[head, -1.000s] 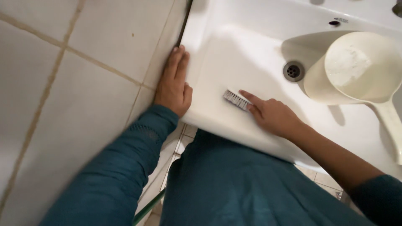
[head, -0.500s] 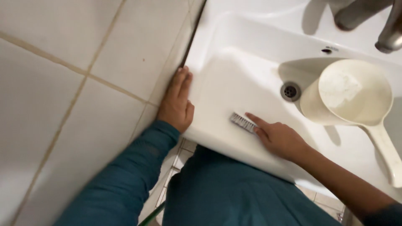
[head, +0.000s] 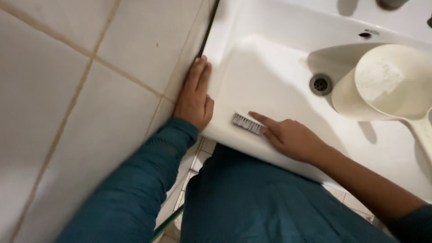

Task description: Scrub the edges and interior of a bathroom sink using a small brush and soapy water.

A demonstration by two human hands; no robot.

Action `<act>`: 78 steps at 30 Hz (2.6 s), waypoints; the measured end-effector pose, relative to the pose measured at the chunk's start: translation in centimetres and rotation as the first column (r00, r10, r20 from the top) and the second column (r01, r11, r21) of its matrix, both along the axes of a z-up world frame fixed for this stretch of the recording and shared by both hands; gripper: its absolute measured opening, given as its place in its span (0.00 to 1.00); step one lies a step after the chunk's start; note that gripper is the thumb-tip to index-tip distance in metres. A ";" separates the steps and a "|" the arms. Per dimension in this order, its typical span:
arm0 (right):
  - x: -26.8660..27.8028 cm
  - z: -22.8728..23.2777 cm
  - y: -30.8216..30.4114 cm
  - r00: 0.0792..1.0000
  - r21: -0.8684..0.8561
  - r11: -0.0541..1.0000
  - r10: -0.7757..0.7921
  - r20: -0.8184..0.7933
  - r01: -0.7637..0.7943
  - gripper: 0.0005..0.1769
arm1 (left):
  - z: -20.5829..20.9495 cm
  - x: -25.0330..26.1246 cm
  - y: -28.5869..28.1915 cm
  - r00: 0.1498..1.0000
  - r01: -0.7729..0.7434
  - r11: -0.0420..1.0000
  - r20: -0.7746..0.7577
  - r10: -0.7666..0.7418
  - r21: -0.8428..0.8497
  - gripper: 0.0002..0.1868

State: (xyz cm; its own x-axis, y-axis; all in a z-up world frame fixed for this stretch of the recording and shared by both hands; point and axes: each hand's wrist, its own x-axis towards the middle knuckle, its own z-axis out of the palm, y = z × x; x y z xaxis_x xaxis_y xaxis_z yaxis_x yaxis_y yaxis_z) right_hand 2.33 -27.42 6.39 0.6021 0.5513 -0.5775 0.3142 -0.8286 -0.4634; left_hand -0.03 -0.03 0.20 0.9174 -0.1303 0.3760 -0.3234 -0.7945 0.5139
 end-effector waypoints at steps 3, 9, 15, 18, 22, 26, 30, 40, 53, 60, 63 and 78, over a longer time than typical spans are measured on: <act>0.6 -1.2 -0.7 0.999 -0.118 0.993 -0.028 -0.027 0.024 0.33 | 0.4 0.0 0.1 1.000 -0.003 1.000 -0.005 0.003 0.013 0.39; 2.4 -3.1 -2.3 0.996 -0.132 0.990 -0.033 0.077 0.043 0.33 | 0.3 0.2 0.1 1.000 -0.004 1.000 0.011 0.004 0.019 0.38; 2.3 -4.1 -2.0 0.997 -0.029 0.997 -0.063 0.040 0.065 0.31 | 0.0 0.4 -0.2 0.999 -0.027 1.000 0.019 0.027 0.015 0.37; 1.5 0.3 -0.2 0.997 -0.132 0.991 -0.027 -0.073 0.017 0.32 | 0.2 0.4 -0.1 0.998 -0.008 0.999 0.068 0.006 0.031 0.37; 0.8 1.0 -0.8 0.996 0.004 1.000 0.031 -0.078 -0.031 0.33 | -0.4 0.9 0.1 0.998 -0.012 0.998 0.063 0.008 0.069 0.38; -0.6 1.3 -1.5 0.999 0.091 0.995 0.039 -0.016 -0.037 0.32 | -0.3 0.4 0.1 1.000 -0.015 0.999 0.005 0.015 0.050 0.39; -0.9 0.4 -2.0 0.996 0.099 0.992 0.066 0.064 -0.073 0.29 | -0.1 0.5 -0.1 1.000 -0.016 0.999 0.007 0.016 0.049 0.39; -0.5 -1.4 -1.0 0.992 0.007 1.000 0.029 0.119 -0.030 0.32 | -0.7 0.8 -0.3 0.997 -0.058 0.995 -0.038 0.062 0.085 0.38; -0.7 -2.1 0.2 0.969 -0.042 0.997 -0.053 0.239 0.065 0.33 | -0.4 1.1 -0.4 0.998 -0.051 0.996 -0.041 0.054 0.070 0.37; -1.8 0.3 0.7 0.990 0.038 0.999 -0.025 0.140 0.020 0.31 | -0.2 1.0 -0.4 0.996 -0.057 0.996 -0.067 0.062 0.073 0.37; -1.1 -0.8 0.2 0.990 -0.063 0.995 -0.068 0.120 0.076 0.32 | -0.6 1.0 -0.3 0.996 -0.057 0.995 -0.060 0.062 0.077 0.36; -2.2 1.1 0.3 0.992 0.036 0.992 -0.119 0.041 0.118 0.33 | -0.2 0.9 -0.6 0.995 -0.063 0.997 -0.071 0.066 0.049 0.37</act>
State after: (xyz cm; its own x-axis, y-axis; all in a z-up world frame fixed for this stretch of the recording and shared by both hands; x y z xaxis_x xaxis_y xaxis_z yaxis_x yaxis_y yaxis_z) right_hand 0.12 -27.17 7.47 0.6882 0.4931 -0.5322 0.2351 -0.8455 -0.4794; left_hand 0.89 -0.63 -0.02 0.9491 -0.0860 0.3031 -0.2342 -0.8360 0.4962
